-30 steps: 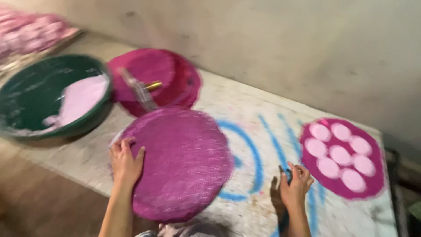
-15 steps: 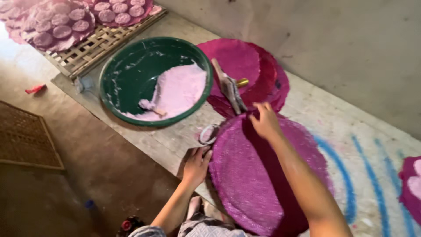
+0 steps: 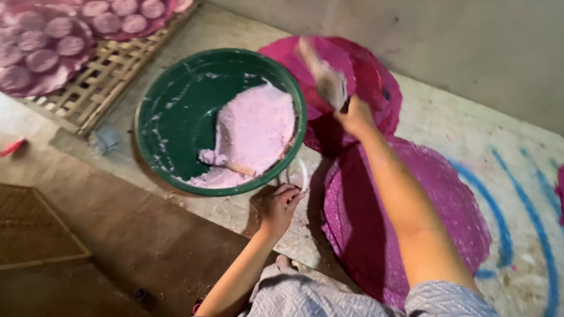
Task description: The person uses a wooden press tool to form small dough rounds onto circular purple mats, repeatedly scooping pink dough from a green bowl to refill the press.
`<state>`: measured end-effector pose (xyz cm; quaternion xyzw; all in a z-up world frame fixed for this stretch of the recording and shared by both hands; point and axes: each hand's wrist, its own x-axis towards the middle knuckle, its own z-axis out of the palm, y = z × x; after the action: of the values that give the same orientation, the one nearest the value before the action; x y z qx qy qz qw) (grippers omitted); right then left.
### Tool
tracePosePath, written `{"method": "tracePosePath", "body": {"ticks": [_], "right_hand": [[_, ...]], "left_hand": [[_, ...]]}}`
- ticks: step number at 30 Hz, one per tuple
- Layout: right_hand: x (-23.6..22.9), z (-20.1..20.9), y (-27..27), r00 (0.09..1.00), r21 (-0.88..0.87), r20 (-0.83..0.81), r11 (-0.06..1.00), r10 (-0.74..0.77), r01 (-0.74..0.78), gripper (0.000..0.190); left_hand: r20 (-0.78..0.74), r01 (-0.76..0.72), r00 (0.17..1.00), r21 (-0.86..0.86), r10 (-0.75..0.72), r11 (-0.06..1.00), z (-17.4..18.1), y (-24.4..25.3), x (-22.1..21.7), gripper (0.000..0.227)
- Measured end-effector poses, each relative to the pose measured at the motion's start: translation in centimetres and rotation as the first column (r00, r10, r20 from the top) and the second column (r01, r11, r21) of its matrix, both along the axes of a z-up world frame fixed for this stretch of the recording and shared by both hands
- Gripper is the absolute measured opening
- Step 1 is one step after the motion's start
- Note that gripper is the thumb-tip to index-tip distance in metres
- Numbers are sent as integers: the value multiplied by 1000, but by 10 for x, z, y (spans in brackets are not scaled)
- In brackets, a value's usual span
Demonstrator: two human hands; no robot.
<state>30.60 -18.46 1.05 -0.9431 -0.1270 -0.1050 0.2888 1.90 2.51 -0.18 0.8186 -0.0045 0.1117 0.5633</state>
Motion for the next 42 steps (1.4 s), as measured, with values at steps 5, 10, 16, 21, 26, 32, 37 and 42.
{"method": "tracePosePath", "body": {"ticks": [5, 10, 16, 21, 26, 32, 37, 42], "right_hand": [[-65, 77, -47, 984, 652, -136, 758, 116, 1, 32], [-176, 144, -96, 967, 719, -179, 695, 180, 4, 24], [-282, 175, -141, 891, 348, -247, 893, 381, -286, 27], [-348, 213, -111, 728, 155, -386, 818, 567, -555, 37], [-336, 265, -33, 486, -268, 150, 508, 861, -819, 41], [-284, 274, 64, 288, 128, -172, 311, 942, -942, 30], [-264, 199, 130, 335, 139, -568, 489, 752, -861, 31], [-266, 165, 127, 526, 133, -529, 678, 666, -723, 34]], "left_hand": [[85, 455, 878, 161, -471, 876, 17, -39, -9, 31], [69, 518, 796, 437, -602, 735, 68, -75, -10, 45], [384, 134, 837, 546, -389, 827, 154, -54, -21, 49], [44, 526, 705, 637, -707, 564, 165, -26, -31, 31], [-12, 764, 460, 515, -888, 389, 152, 19, -56, 31], [-162, 679, 538, 665, -827, 311, 177, 121, -41, 25], [80, 573, 664, 584, -744, 574, 180, 223, -49, 24], [-423, 727, 643, 600, -638, 334, 157, 309, 7, 37]]}}
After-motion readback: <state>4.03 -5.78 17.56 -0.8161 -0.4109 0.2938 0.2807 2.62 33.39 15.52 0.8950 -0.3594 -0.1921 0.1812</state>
